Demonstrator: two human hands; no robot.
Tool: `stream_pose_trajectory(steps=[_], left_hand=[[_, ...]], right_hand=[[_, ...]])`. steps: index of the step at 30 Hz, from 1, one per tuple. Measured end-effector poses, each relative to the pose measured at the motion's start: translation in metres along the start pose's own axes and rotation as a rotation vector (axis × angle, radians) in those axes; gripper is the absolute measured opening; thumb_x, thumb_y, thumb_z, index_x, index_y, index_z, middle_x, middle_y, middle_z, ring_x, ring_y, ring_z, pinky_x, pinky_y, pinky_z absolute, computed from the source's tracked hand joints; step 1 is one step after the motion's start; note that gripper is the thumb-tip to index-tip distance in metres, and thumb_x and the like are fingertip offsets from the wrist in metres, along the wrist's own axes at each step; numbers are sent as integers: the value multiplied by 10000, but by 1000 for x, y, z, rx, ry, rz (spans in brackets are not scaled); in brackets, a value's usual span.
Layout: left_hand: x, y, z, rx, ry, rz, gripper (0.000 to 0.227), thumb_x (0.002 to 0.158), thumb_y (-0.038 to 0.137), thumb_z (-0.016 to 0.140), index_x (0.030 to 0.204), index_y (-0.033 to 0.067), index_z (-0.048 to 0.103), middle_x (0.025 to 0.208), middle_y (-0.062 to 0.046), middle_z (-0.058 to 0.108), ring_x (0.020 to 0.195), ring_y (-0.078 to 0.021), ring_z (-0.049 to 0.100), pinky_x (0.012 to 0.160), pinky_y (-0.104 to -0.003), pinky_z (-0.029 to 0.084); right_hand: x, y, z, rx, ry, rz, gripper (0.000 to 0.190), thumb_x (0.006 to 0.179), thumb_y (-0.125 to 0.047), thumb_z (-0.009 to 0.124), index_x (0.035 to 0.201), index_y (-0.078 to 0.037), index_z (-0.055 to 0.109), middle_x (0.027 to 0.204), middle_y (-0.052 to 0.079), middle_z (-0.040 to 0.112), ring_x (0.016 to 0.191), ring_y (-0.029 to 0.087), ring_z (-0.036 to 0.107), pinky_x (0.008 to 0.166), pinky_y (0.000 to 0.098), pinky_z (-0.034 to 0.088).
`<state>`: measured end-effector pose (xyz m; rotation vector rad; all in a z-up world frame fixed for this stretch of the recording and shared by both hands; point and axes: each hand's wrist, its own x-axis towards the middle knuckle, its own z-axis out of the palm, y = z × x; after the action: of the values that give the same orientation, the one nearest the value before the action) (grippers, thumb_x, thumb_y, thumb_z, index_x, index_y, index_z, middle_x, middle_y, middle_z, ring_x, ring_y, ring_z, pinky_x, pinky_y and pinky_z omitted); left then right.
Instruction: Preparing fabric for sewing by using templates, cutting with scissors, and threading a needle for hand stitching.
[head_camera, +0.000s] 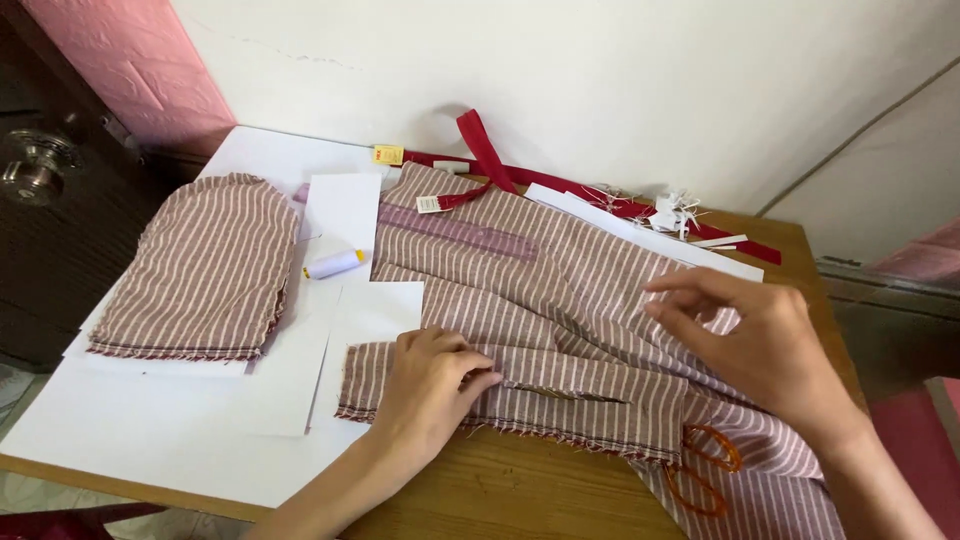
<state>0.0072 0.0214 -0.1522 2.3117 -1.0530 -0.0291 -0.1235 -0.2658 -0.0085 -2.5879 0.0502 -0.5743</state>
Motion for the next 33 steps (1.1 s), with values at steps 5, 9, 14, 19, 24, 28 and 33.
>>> stream_pose_trajectory(steps=[5, 9, 14, 19, 24, 28, 33], left_hand=[[-6, -17, 9, 50, 40, 25, 294, 883, 373, 878, 1114, 191, 868, 1083, -32, 833, 1125, -307, 702, 1067, -580, 445], [-13, -14, -15, -88, 86, 22, 260, 856, 336, 913, 1077, 202, 884, 962, -6, 834, 925, -227, 697, 977, -490, 506], [9, -74, -91, 8, 294, -57, 161, 869, 176, 873, 1029, 192, 854, 1063, -44, 850, 996, -269, 734, 912, -421, 585], [42, -164, -107, 294, 341, -11, 305, 858, 201, 903, 1150, 124, 851, 1048, -164, 789, 929, -421, 594, 866, -513, 459], [57, -171, -90, 395, 174, -154, 253, 909, 46, 793, 1122, 178, 830, 1070, -100, 800, 1043, -417, 639, 863, -587, 492], [41, -43, -126, -540, 95, -442, 396, 850, 301, 842, 1211, 138, 827, 1203, -25, 863, 1053, -175, 781, 965, -335, 594], [20, 25, -80, -1759, -147, -241, 311, 957, -12, 719, 1264, 21, 758, 1358, -211, 775, 1315, -347, 715, 1102, -490, 619]], right_hand=[[-12, 0, 12, 52, -113, 17, 254, 881, -123, 839, 1132, -91, 829, 951, 57, 899, 708, 96, 861, 623, 147, 773], [-18, -11, 22, 32, -100, -67, 267, 854, -129, 854, 1115, -79, 824, 1013, 46, 894, 772, 102, 886, 668, 163, 775], [-28, -21, 15, 33, -61, -93, 236, 818, -137, 877, 1043, -74, 841, 1011, 63, 891, 839, 118, 895, 740, 177, 764], [-29, -46, 13, 94, 7, -57, 203, 788, -128, 877, 989, -99, 859, 950, 12, 897, 840, 82, 875, 796, 191, 707], [-27, -47, 26, 146, -50, -114, 192, 851, -112, 859, 1040, -92, 835, 994, 75, 902, 814, 129, 908, 731, 157, 777], [-27, -56, 42, 266, 32, -10, 230, 844, -106, 838, 1070, -57, 835, 1017, 81, 902, 819, 126, 898, 760, 200, 769], [-24, -60, 81, 574, 43, 83, 238, 970, -151, 780, 1174, -36, 818, 927, 103, 891, 424, 50, 572, 345, 153, 458]])
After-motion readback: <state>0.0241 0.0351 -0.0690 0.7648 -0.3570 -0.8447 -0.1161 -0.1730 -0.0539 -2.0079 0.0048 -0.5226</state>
